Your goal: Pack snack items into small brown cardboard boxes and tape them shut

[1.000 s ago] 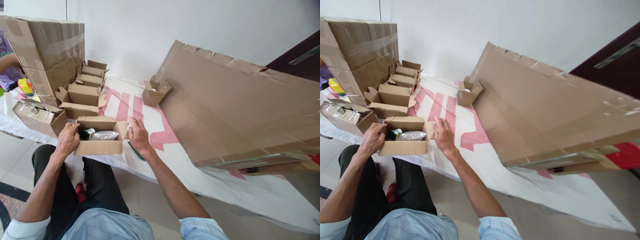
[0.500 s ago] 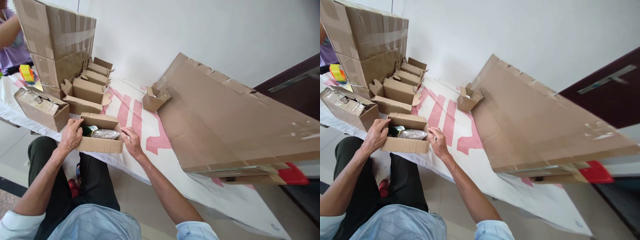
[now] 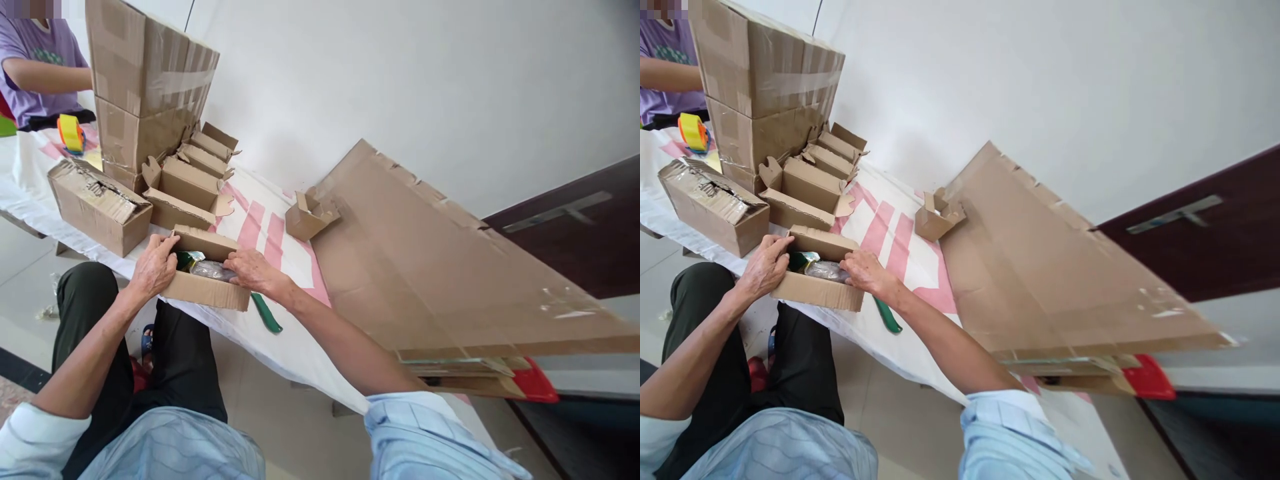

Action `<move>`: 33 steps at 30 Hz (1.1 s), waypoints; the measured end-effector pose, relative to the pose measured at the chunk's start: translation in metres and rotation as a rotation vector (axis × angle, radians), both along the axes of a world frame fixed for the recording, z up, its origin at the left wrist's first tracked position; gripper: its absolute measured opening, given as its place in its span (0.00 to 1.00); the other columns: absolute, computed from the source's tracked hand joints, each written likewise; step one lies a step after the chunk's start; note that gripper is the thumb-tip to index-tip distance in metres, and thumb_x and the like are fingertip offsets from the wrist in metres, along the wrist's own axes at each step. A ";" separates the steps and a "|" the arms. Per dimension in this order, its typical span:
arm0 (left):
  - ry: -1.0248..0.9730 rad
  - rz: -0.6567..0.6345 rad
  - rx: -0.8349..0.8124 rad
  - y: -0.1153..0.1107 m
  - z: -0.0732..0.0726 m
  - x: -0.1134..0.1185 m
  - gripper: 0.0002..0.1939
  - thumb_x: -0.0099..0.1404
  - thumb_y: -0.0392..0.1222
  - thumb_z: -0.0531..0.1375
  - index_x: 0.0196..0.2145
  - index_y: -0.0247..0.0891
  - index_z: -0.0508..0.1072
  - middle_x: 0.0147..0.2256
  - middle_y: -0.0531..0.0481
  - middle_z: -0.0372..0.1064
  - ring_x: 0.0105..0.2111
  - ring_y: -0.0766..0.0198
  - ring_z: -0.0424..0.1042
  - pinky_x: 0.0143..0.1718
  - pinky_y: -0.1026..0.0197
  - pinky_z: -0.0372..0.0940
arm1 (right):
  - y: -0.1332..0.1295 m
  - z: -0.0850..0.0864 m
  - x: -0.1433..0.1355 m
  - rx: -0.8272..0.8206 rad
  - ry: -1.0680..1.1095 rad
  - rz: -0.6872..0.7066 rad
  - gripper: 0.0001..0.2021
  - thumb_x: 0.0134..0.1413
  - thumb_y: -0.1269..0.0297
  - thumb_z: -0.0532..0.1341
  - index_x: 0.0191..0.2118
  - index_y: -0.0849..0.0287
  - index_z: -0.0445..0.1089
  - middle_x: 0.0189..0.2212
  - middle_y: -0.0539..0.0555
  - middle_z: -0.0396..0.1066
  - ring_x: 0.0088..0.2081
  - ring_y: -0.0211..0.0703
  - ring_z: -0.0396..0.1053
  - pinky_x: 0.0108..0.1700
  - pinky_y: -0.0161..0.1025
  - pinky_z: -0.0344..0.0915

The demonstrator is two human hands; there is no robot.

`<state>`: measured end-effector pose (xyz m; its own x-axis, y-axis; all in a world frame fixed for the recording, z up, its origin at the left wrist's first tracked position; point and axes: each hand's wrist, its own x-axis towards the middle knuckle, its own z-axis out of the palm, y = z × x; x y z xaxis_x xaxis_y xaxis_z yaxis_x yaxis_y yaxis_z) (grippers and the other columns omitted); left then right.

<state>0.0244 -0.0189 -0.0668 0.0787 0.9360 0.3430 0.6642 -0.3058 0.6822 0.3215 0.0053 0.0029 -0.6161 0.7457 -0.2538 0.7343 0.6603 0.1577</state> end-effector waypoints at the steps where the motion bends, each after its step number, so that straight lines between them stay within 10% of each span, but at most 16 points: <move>1: 0.001 -0.001 -0.006 0.000 0.000 0.001 0.31 0.75 0.41 0.54 0.70 0.37 0.80 0.62 0.34 0.72 0.58 0.41 0.78 0.68 0.38 0.75 | 0.001 -0.004 -0.002 0.019 -0.009 0.016 0.05 0.72 0.67 0.70 0.47 0.57 0.85 0.47 0.62 0.83 0.49 0.55 0.78 0.51 0.46 0.64; 12: 0.025 -0.041 -0.043 -0.001 -0.002 0.002 0.35 0.74 0.38 0.54 0.76 0.39 0.73 0.69 0.35 0.68 0.64 0.43 0.76 0.71 0.42 0.73 | -0.010 -0.019 0.010 0.176 0.565 -0.037 0.13 0.74 0.69 0.62 0.44 0.53 0.86 0.46 0.59 0.87 0.50 0.54 0.81 0.55 0.48 0.74; 27: 0.201 0.006 -0.028 0.005 0.033 -0.014 0.27 0.71 0.43 0.59 0.66 0.42 0.80 0.65 0.30 0.76 0.65 0.27 0.74 0.65 0.22 0.70 | 0.010 0.103 0.035 0.226 1.276 -0.267 0.12 0.63 0.51 0.69 0.36 0.53 0.85 0.36 0.53 0.82 0.41 0.49 0.75 0.43 0.43 0.71; 33: -0.381 -0.076 0.078 0.010 0.076 -0.022 0.37 0.64 0.60 0.73 0.65 0.38 0.79 0.63 0.31 0.80 0.66 0.33 0.77 0.68 0.33 0.72 | 0.019 0.116 0.028 0.163 1.375 -0.247 0.13 0.58 0.49 0.71 0.35 0.54 0.85 0.33 0.51 0.81 0.38 0.47 0.73 0.44 0.43 0.70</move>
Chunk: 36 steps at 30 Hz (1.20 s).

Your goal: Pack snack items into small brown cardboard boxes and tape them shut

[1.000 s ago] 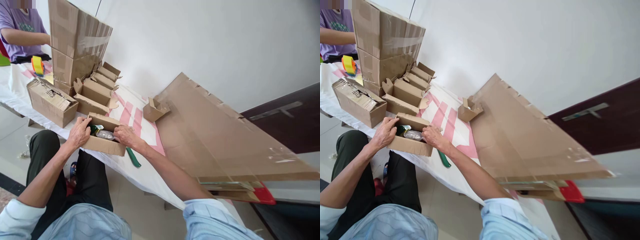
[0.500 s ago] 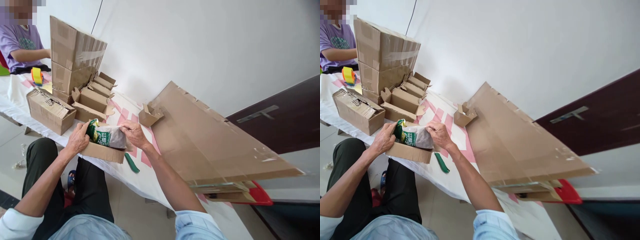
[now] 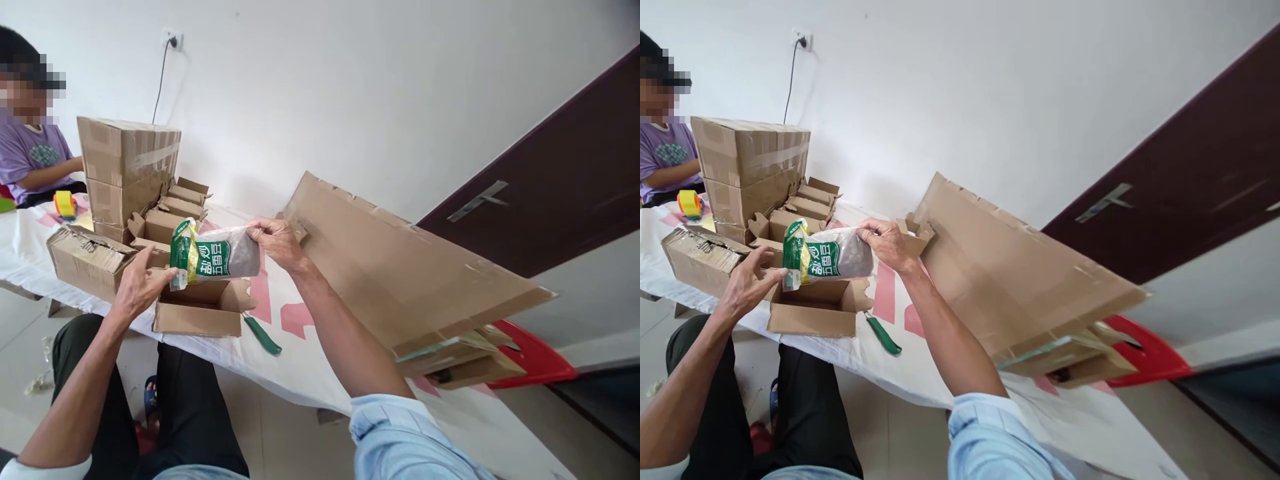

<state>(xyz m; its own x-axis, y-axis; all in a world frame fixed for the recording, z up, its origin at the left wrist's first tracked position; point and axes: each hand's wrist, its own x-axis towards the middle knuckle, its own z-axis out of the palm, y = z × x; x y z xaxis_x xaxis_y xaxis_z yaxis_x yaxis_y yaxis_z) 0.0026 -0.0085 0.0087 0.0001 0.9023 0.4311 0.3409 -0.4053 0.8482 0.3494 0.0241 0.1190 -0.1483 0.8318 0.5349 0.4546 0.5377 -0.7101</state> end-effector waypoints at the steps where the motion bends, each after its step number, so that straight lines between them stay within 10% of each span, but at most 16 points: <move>1: -0.154 -0.084 -0.061 0.000 0.006 0.004 0.41 0.60 0.63 0.76 0.64 0.37 0.79 0.59 0.32 0.83 0.62 0.36 0.80 0.64 0.37 0.76 | 0.000 0.001 -0.002 -0.004 0.022 0.008 0.14 0.58 0.49 0.71 0.35 0.54 0.85 0.33 0.50 0.80 0.38 0.47 0.73 0.44 0.42 0.70; 4: -0.489 -0.279 -0.251 0.000 0.014 0.022 0.42 0.50 0.69 0.81 0.52 0.35 0.83 0.45 0.38 0.86 0.46 0.44 0.86 0.45 0.48 0.82 | -0.002 -0.003 -0.006 -0.024 0.109 0.014 0.17 0.55 0.44 0.73 0.34 0.54 0.83 0.32 0.50 0.78 0.37 0.45 0.71 0.42 0.41 0.69; 9: -0.641 -0.221 -0.269 0.000 0.017 0.047 0.36 0.45 0.74 0.81 0.29 0.39 0.77 0.27 0.47 0.79 0.32 0.51 0.83 0.28 0.56 0.77 | -0.008 -0.019 0.002 -0.136 0.231 0.032 0.23 0.49 0.38 0.79 0.31 0.54 0.79 0.28 0.48 0.73 0.32 0.41 0.67 0.39 0.40 0.70; 21: -0.611 -0.404 -0.246 0.014 0.042 0.042 0.31 0.45 0.66 0.84 0.23 0.37 0.78 0.23 0.48 0.77 0.23 0.63 0.74 0.24 0.62 0.70 | -0.024 -0.048 0.021 -0.617 0.216 0.298 0.21 0.46 0.52 0.81 0.40 0.56 0.78 0.36 0.49 0.80 0.37 0.41 0.78 0.44 0.42 0.80; 28: -0.487 -0.532 -0.269 0.032 0.054 0.041 0.29 0.48 0.64 0.84 0.25 0.36 0.81 0.25 0.47 0.79 0.25 0.62 0.75 0.29 0.62 0.70 | -0.032 -0.053 -0.001 -0.584 0.095 0.480 0.35 0.49 0.43 0.83 0.59 0.53 0.79 0.59 0.58 0.84 0.61 0.54 0.79 0.58 0.46 0.79; 36: -0.307 -0.700 -0.331 0.059 0.097 0.059 0.26 0.52 0.60 0.84 0.28 0.35 0.83 0.26 0.46 0.78 0.24 0.62 0.73 0.25 0.61 0.68 | -0.027 -0.078 -0.028 -0.602 0.327 0.575 0.37 0.38 0.43 0.87 0.53 0.55 0.82 0.49 0.57 0.89 0.56 0.60 0.84 0.61 0.54 0.81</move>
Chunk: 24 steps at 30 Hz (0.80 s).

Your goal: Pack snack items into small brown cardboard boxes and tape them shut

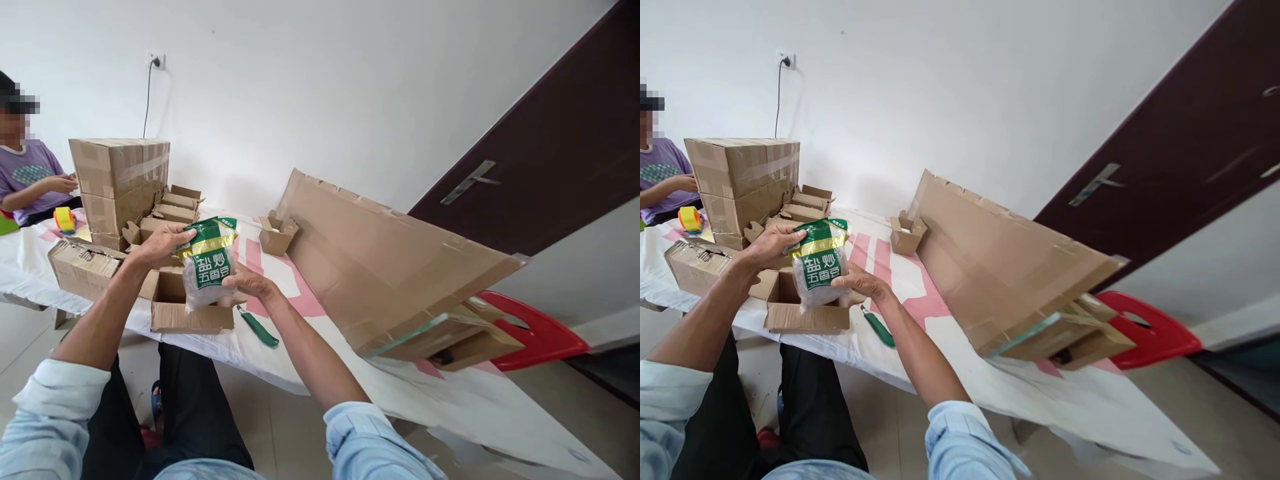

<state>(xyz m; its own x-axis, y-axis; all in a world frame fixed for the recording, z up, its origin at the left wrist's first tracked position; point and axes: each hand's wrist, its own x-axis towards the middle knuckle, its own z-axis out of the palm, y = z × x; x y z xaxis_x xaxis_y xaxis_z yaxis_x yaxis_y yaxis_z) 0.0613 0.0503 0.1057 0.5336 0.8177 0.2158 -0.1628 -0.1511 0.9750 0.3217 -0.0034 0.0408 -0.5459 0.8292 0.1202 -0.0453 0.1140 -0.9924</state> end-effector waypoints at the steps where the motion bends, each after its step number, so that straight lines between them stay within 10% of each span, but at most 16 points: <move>1: -0.004 0.020 0.016 0.003 0.007 0.001 0.26 0.53 0.60 0.84 0.27 0.36 0.82 0.26 0.47 0.77 0.23 0.63 0.72 0.24 0.62 0.67 | -0.001 -0.006 -0.005 -0.005 0.055 -0.045 0.36 0.38 0.43 0.87 0.52 0.54 0.83 0.49 0.56 0.89 0.55 0.59 0.84 0.62 0.54 0.81; 5: -0.136 0.174 0.122 -0.001 0.014 -0.005 0.27 0.57 0.62 0.81 0.40 0.37 0.86 0.36 0.45 0.82 0.31 0.61 0.78 0.32 0.61 0.74 | -0.002 -0.024 -0.025 -0.015 0.251 -0.289 0.34 0.36 0.43 0.87 0.49 0.54 0.84 0.45 0.57 0.89 0.51 0.59 0.85 0.54 0.51 0.83; 9: 0.020 0.035 0.070 -0.022 -0.011 -0.016 0.38 0.52 0.59 0.83 0.57 0.40 0.86 0.52 0.38 0.85 0.47 0.48 0.85 0.42 0.54 0.80 | 0.008 -0.019 -0.039 0.015 0.380 -0.407 0.34 0.38 0.37 0.85 0.47 0.53 0.82 0.44 0.57 0.89 0.52 0.61 0.85 0.48 0.48 0.84; 16: 0.010 0.186 0.021 -0.001 -0.035 -0.008 0.31 0.46 0.60 0.85 0.39 0.34 0.86 0.34 0.44 0.82 0.28 0.61 0.78 0.23 0.65 0.70 | 0.047 0.000 -0.059 0.154 0.455 -0.471 0.38 0.43 0.33 0.83 0.52 0.53 0.80 0.48 0.54 0.87 0.55 0.57 0.82 0.50 0.45 0.83; 24: -0.011 0.388 -0.141 0.040 -0.070 -0.001 0.35 0.43 0.60 0.87 0.38 0.33 0.82 0.32 0.47 0.81 0.27 0.62 0.77 0.24 0.64 0.75 | 0.086 -0.042 -0.071 -0.206 0.378 -0.512 0.31 0.48 0.40 0.83 0.50 0.54 0.79 0.44 0.55 0.88 0.49 0.57 0.85 0.50 0.55 0.86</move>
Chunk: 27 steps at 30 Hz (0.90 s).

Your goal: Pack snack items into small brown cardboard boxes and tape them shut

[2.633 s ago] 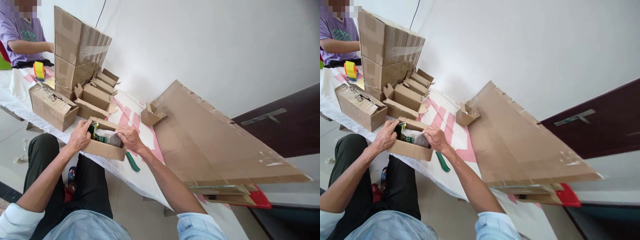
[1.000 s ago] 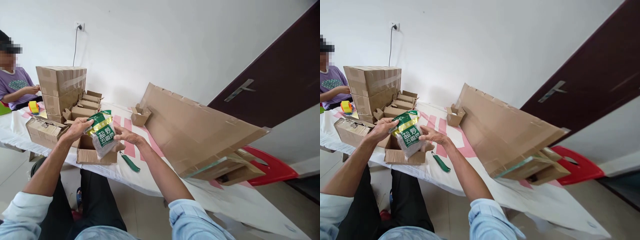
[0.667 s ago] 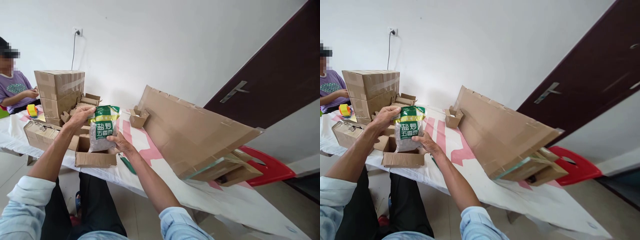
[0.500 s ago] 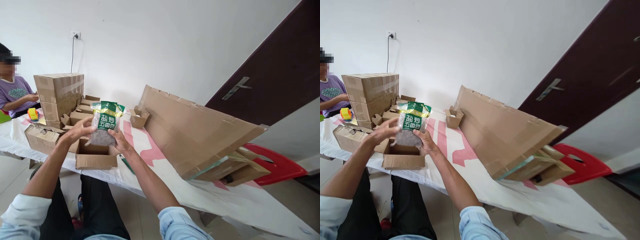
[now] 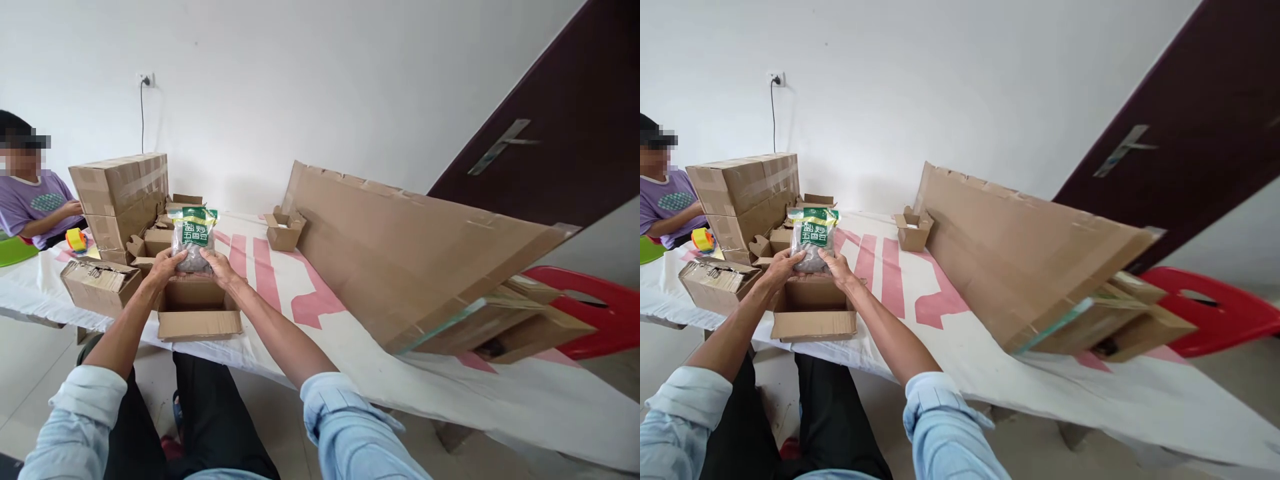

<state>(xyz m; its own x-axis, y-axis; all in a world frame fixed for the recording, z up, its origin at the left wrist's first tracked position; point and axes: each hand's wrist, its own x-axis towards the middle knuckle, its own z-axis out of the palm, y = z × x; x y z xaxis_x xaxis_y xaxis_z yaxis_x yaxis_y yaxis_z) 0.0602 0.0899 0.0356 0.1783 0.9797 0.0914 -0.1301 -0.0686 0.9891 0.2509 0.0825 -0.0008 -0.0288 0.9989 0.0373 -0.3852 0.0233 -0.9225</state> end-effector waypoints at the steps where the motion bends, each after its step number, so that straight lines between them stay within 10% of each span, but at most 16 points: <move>1: 0.017 -0.008 -0.017 0.002 -0.005 -0.001 0.34 0.44 0.59 0.87 0.38 0.33 0.82 0.32 0.47 0.81 0.28 0.62 0.77 0.23 0.64 0.74 | 0.003 -0.005 0.000 -0.028 -0.006 0.001 0.29 0.49 0.41 0.83 0.48 0.54 0.79 0.42 0.56 0.88 0.48 0.58 0.86 0.50 0.56 0.86; 11: 0.060 -0.138 -0.024 0.006 -0.009 -0.015 0.35 0.40 0.52 0.88 0.42 0.35 0.83 0.39 0.43 0.84 0.37 0.55 0.83 0.30 0.63 0.76 | 0.011 -0.020 0.000 0.108 0.026 -0.059 0.33 0.33 0.39 0.86 0.41 0.55 0.81 0.37 0.51 0.87 0.46 0.52 0.83 0.54 0.48 0.80; 27: 0.039 -0.140 0.411 -0.023 0.056 -0.018 0.35 0.51 0.60 0.84 0.50 0.38 0.85 0.44 0.45 0.86 0.41 0.53 0.83 0.42 0.55 0.79 | -0.022 0.058 0.009 0.503 -0.043 -0.133 0.35 0.42 0.33 0.83 0.49 0.53 0.84 0.49 0.52 0.88 0.51 0.52 0.81 0.59 0.47 0.78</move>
